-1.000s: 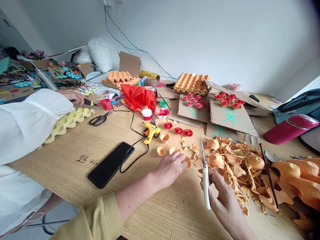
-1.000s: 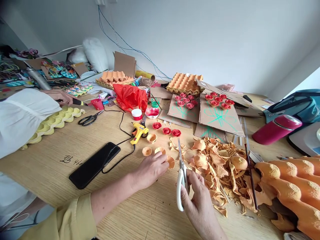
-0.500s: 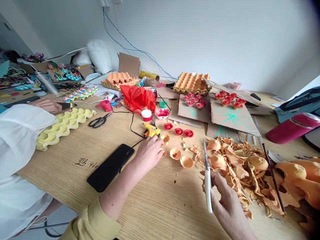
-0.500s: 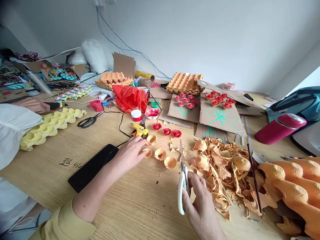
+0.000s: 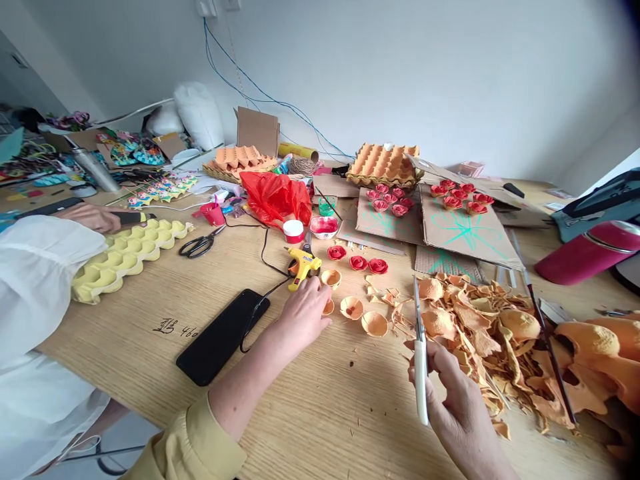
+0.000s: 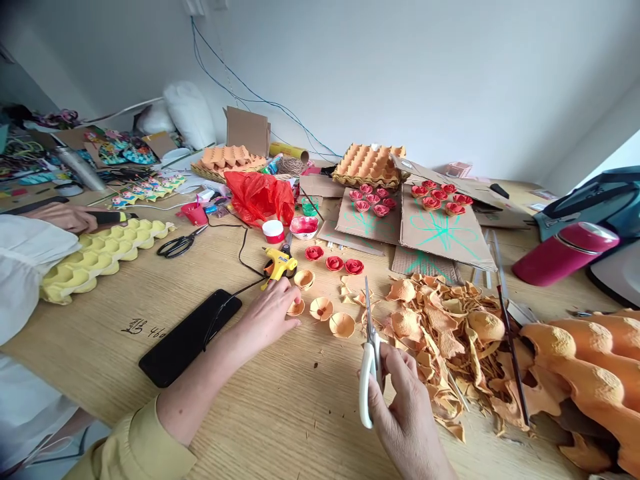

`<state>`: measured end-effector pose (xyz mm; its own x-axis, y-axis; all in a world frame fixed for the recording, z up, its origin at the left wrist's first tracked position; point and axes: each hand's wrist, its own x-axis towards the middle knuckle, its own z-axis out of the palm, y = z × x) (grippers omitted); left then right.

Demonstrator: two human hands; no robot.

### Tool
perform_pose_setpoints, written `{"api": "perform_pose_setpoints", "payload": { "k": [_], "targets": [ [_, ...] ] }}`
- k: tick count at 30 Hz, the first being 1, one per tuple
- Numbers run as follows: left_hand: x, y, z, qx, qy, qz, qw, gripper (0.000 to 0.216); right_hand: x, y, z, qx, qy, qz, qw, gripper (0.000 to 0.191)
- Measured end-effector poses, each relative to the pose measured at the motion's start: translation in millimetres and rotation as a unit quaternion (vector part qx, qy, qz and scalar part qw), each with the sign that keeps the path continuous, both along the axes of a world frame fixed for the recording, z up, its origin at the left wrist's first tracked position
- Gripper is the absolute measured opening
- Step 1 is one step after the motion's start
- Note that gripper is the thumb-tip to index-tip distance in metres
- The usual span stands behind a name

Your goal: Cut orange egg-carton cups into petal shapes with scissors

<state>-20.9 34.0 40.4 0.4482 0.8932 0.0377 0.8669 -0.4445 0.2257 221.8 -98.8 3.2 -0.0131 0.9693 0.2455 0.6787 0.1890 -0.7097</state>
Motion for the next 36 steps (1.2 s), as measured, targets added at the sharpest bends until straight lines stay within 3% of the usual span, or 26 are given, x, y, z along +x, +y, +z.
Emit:
{"api": "perform_pose_setpoints", "payload": {
  "k": [5,10,16,19,24,26,30,36],
  "targets": [
    [1,1,-2.5,-0.012,-0.017,0.003,1.0,0.008,-1,-1,1.0,-0.002,0.007,0.011,1.0,0.015],
    [-6,3,0.7,-0.001,-0.024,0.02,0.999,0.012,-2,-1,1.4,-0.006,0.007,0.007,1.0,0.014],
    [-2,0,4.3,-0.073,-0.21,0.02,0.975,0.011,-3,2,1.5,0.017,0.001,0.014,1.0,0.017],
    [6,-3,1.0,-0.172,-0.362,0.014,0.916,0.007,-4,3,0.0,0.023,-0.001,0.016,1.0,0.018],
    [19,-10,-2.6,-0.4,-0.562,0.002,0.724,0.029,-4,1,-3.6,0.02,-0.007,0.033,0.999,0.022],
    [22,-13,-2.3,-0.448,-0.59,0.005,0.672,0.036,-4,1,-3.3,0.011,-0.013,0.037,0.999,0.022],
    [26,-18,-3.8,-0.487,-0.607,0.024,0.627,0.039,-7,2,1.2,0.004,-0.043,0.047,0.998,0.024],
    [31,-20,-11.8,-0.472,-0.628,0.01,0.619,0.034,-9,6,5.3,0.028,-0.109,0.077,0.991,0.022]
  ]
}}
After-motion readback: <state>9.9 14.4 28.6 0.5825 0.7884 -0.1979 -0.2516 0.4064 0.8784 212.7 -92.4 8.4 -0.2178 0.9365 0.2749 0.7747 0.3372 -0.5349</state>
